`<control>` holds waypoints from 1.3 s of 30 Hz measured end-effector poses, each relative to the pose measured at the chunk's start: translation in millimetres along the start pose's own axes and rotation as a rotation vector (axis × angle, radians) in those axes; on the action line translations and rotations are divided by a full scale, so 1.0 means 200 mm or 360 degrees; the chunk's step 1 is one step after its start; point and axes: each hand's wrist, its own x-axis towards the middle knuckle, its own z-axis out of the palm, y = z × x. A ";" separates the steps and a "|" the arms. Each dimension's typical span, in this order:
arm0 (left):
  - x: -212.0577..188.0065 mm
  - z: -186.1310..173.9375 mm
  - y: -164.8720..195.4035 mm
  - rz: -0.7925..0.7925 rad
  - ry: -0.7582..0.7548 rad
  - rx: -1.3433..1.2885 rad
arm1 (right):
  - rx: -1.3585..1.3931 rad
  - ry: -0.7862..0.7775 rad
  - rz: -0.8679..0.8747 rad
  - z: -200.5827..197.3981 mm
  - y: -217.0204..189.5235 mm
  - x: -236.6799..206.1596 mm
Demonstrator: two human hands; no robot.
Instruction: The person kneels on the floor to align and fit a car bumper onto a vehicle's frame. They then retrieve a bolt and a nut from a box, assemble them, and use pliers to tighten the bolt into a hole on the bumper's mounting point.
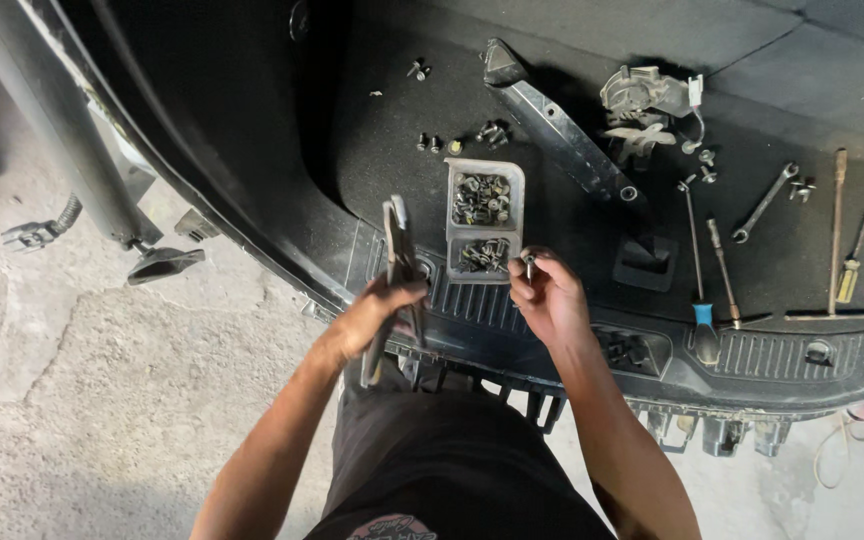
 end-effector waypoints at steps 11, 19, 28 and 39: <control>0.36 -0.15 0.34 0.0358 0.0958 0.1778 | -0.0307 0.0107 -0.0128 0.07 -0.08 0.08; 0.53 -0.04 0.32 0.0063 0.1246 0.2002 | -0.0772 0.0309 -0.0308 0.16 -0.19 0.14; 0.22 0.19 -0.08 0.0973 0.1002 0.1683 | -0.1290 0.0118 -0.0501 0.17 -0.25 0.27; 0.29 0.30 -0.24 0.1044 0.0851 0.1034 | -0.1267 0.0146 -0.0413 0.21 -0.34 0.34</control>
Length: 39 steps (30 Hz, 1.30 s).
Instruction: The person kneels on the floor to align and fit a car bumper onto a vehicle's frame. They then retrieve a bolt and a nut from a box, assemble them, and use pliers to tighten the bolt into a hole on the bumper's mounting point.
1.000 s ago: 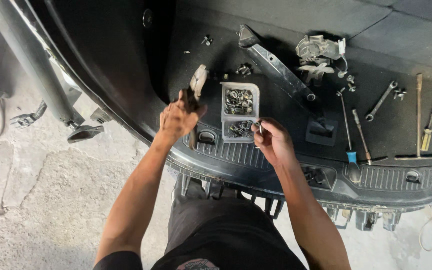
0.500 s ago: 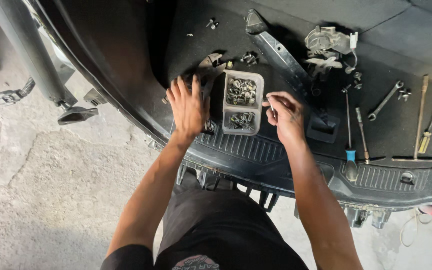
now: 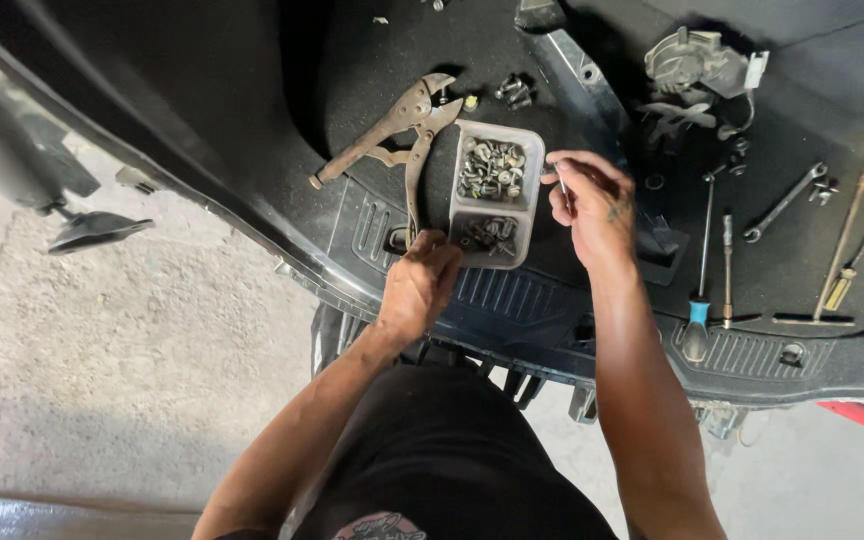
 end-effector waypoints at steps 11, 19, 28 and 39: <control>-0.05 -0.05 0.05 -0.0068 -0.0112 -0.0110 | -0.0743 -0.0160 -0.0201 0.08 0.00 -0.02; -0.04 -0.04 0.01 -0.0119 -0.0145 -0.0201 | -0.1224 -0.0240 -0.0299 0.12 -0.02 0.06; -0.03 -0.05 0.01 -0.0149 -0.0087 -0.0242 | -0.1451 -0.0322 -0.0279 0.14 -0.03 0.08; -0.02 -0.05 -0.01 -0.0136 -0.0076 -0.0259 | -0.2227 -0.0372 -0.0809 0.24 0.13 0.08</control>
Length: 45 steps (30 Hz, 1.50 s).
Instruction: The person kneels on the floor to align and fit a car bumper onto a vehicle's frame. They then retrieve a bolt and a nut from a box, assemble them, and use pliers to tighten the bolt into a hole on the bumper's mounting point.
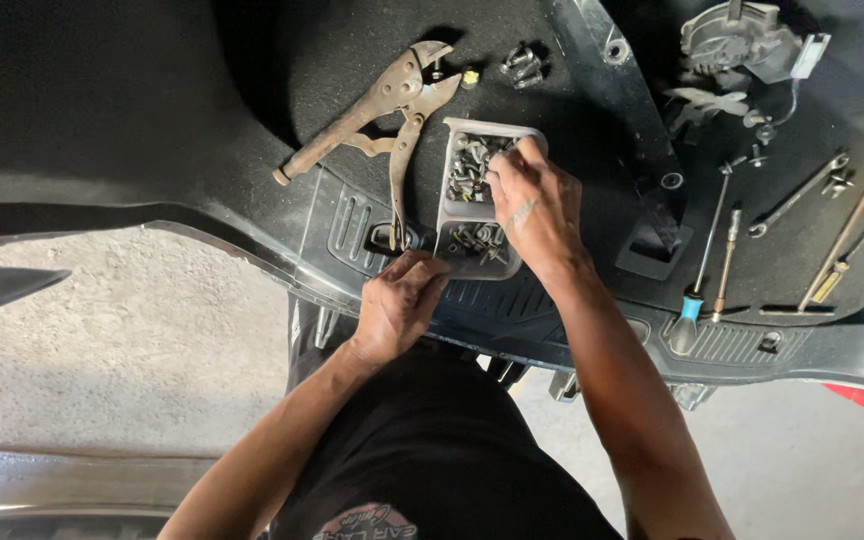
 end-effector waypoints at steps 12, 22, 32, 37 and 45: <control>-0.02 0.00 -0.03 0.0039 0.0044 -0.0037 | 0.1021 -0.0023 0.0163 -0.09 0.07 -0.08; 0.07 -0.01 0.15 -0.0102 0.0187 -0.0356 | 0.1064 -0.0076 0.0098 -0.16 -0.06 -0.17; 0.10 0.08 0.16 -0.0223 0.0066 -0.1015 | 0.1127 -0.0036 0.0239 -0.11 -0.12 -0.38; 0.07 0.07 0.17 -0.0193 0.0059 -0.0963 | 0.1317 0.0011 0.0351 -0.06 -0.12 -0.43; 0.07 0.06 0.18 -0.0242 0.0076 -0.1090 | 0.1385 0.0013 0.0363 -0.07 -0.13 -0.44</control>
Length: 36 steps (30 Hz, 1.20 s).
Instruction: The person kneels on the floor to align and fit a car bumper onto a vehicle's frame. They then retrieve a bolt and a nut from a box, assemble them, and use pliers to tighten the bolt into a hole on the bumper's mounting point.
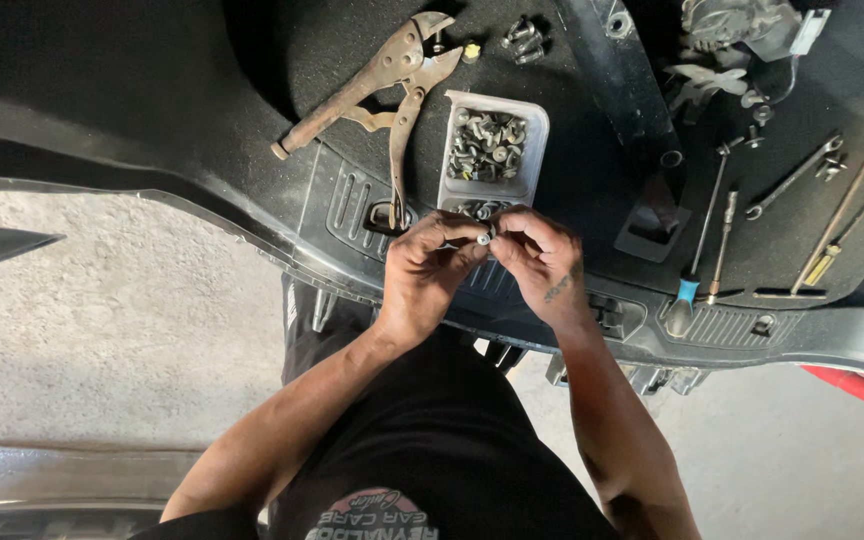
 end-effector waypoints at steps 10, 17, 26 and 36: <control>-0.04 -0.01 -0.06 -0.0104 -0.0023 -0.0071 | -0.0162 -0.0086 -0.0119 0.00 -0.05 0.00; -0.07 -0.02 -0.06 -0.0206 -0.0034 -0.0078 | -0.0176 -0.0148 -0.0024 0.01 -0.08 -0.01; -0.06 -0.02 -0.12 -0.0271 0.0032 -0.0387 | -0.0391 0.0140 0.0006 -0.06 -0.06 0.10; -0.06 -0.05 -0.15 -0.0321 0.0057 -0.0270 | -0.0942 0.0343 0.0018 -0.11 -0.02 0.29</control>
